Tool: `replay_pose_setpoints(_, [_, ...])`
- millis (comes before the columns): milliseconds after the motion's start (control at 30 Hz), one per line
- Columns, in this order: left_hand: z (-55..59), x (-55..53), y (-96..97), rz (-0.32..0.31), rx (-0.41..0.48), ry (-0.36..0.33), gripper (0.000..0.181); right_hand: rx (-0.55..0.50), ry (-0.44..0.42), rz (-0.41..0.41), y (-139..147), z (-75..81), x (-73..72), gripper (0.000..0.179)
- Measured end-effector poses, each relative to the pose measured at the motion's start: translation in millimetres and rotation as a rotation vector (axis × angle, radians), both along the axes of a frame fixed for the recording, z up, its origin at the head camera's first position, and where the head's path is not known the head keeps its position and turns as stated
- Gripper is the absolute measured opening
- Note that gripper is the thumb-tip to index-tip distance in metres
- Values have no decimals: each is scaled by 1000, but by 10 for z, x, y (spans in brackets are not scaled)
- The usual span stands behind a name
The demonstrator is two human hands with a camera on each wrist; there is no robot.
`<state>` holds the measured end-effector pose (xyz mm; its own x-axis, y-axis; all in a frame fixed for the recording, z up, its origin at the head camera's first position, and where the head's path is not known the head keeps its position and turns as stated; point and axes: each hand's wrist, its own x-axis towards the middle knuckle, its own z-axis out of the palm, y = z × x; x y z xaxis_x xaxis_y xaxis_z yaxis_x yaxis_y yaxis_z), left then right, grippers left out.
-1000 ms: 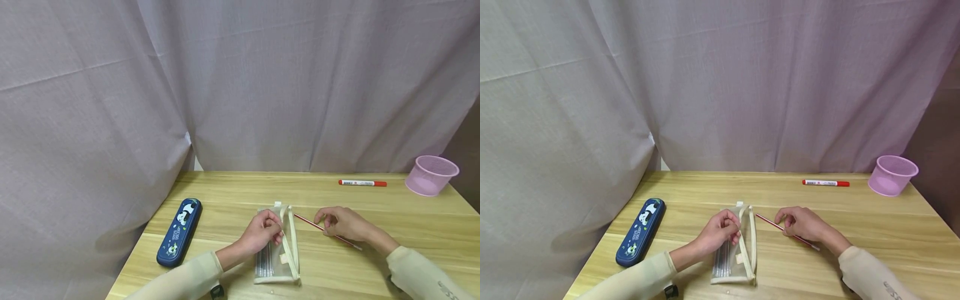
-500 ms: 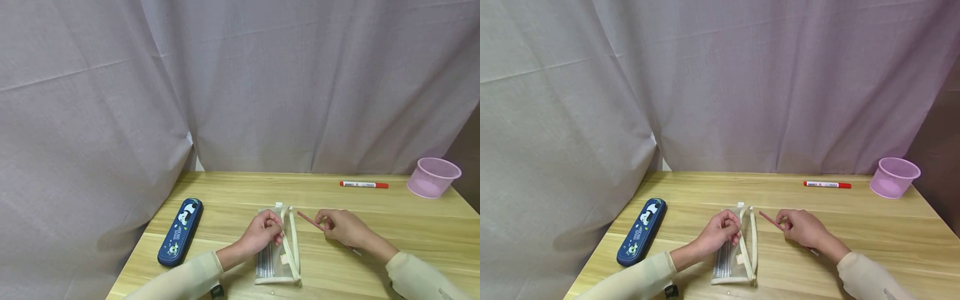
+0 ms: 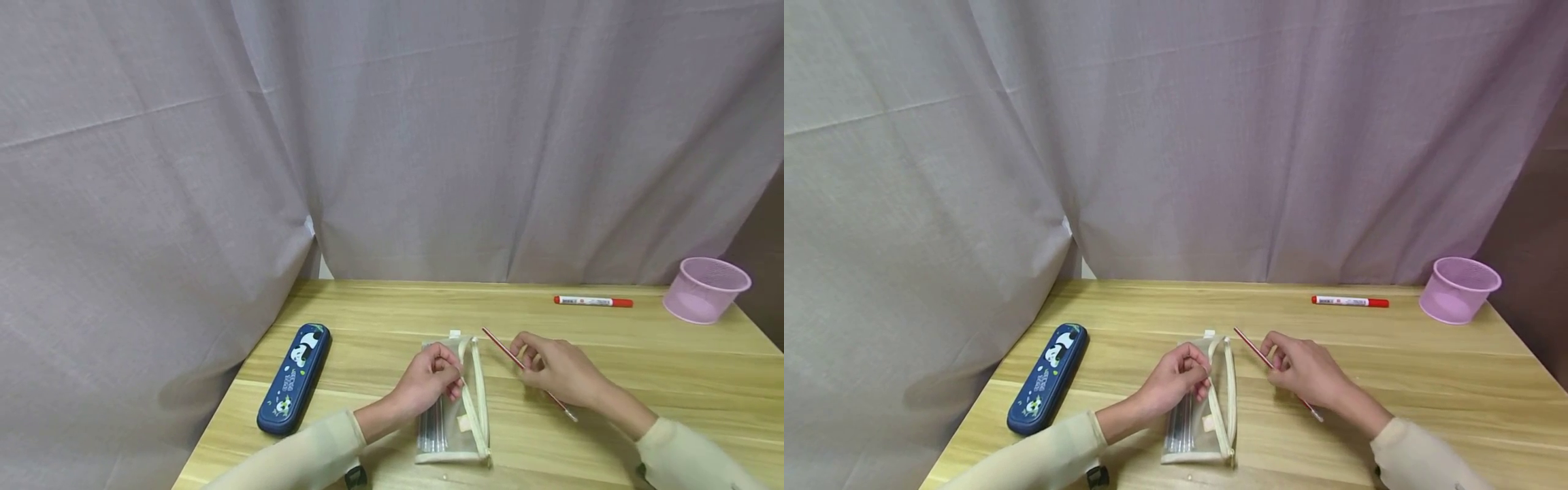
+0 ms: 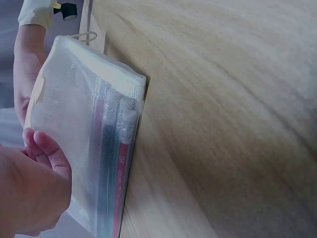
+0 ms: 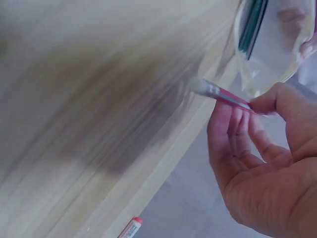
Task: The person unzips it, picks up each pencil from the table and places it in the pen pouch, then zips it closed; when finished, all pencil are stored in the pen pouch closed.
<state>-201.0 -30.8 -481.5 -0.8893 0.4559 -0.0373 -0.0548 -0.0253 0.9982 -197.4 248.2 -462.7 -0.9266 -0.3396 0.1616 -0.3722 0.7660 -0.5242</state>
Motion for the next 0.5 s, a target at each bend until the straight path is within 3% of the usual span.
replay_pose_setpoints(167, [-5,9,8,4,2,-6,8,-148,-45,-35,-113,53,101,38])
replay_pose_setpoints(333, [-1,11,12,-2,5,-5,8,-454,-128,-66,-249,82,171,39])
replay_pose_setpoints(500, [6,2,-7,1,11,-2,10,-719,-156,-83,-392,88,217,37])
